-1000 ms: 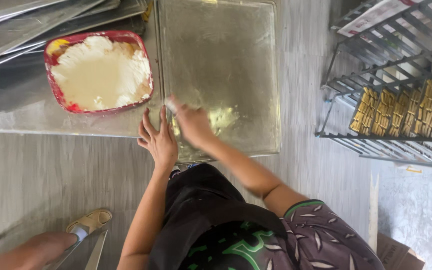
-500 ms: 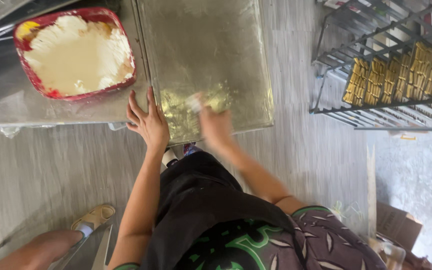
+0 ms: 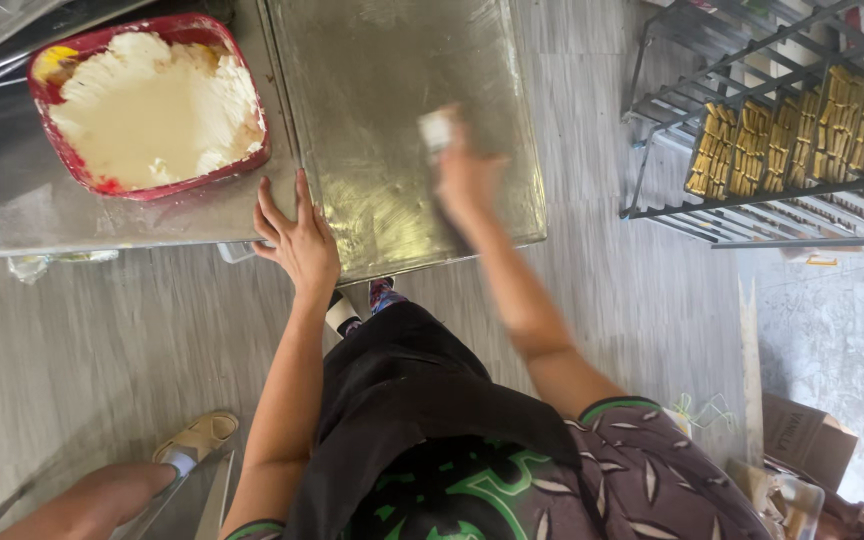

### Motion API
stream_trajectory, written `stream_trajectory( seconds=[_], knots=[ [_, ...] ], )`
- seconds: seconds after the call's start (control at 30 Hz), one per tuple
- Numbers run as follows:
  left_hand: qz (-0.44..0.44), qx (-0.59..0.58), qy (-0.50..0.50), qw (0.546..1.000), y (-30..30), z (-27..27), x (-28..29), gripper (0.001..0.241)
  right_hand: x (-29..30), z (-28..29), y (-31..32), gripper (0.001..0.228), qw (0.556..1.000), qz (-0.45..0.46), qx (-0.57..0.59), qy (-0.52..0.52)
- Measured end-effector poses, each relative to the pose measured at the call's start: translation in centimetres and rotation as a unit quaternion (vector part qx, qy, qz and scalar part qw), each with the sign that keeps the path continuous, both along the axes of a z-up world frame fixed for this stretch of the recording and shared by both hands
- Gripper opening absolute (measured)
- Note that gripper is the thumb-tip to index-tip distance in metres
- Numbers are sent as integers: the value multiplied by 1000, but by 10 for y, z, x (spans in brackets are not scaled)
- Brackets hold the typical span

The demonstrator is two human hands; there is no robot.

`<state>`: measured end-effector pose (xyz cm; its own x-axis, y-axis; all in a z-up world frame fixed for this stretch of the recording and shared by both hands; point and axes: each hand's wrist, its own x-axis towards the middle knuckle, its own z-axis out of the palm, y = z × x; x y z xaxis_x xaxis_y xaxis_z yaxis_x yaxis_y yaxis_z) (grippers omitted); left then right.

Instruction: The person repeatedly scoops a white paste from a red container and spreads it across the surface of metal baking trays using a small metal scraper. After greasing several trays, the person stacks them on the table.

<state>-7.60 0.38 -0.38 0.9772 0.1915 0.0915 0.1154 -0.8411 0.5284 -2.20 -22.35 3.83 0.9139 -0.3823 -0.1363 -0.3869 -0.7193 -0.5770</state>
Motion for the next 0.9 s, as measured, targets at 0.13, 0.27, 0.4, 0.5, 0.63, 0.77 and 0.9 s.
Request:
stream_trajectory(
  seconds=[0.13,0.27,0.4,0.5,0.63,0.77,0.9],
  knots=[
    [24,-39,22,999,-7,5,-1,48,23,-58,-178,71,994,-30,-89,-56],
    [58,-157,106,980,-11,14,18,41,23,-95,-224,73,967,4,37,-251],
    [31,-206,116,971,-11,37,23,46,7,-89,-202,73,960,12,57,-276],
    [52,-208,106,971,-27,64,23,46,12,-69,-199,72,969,-13,75,-233],
    [-5,-265,-64,962,-44,101,26,36,14,-59,-197,67,964,-31,150,-216],
    [-80,-668,18,740,-38,128,60,38,35,-46,-156,67,954,24,155,-254],
    [-34,-680,2,732,-15,143,65,39,79,12,-121,62,945,10,232,-233]
  ],
)
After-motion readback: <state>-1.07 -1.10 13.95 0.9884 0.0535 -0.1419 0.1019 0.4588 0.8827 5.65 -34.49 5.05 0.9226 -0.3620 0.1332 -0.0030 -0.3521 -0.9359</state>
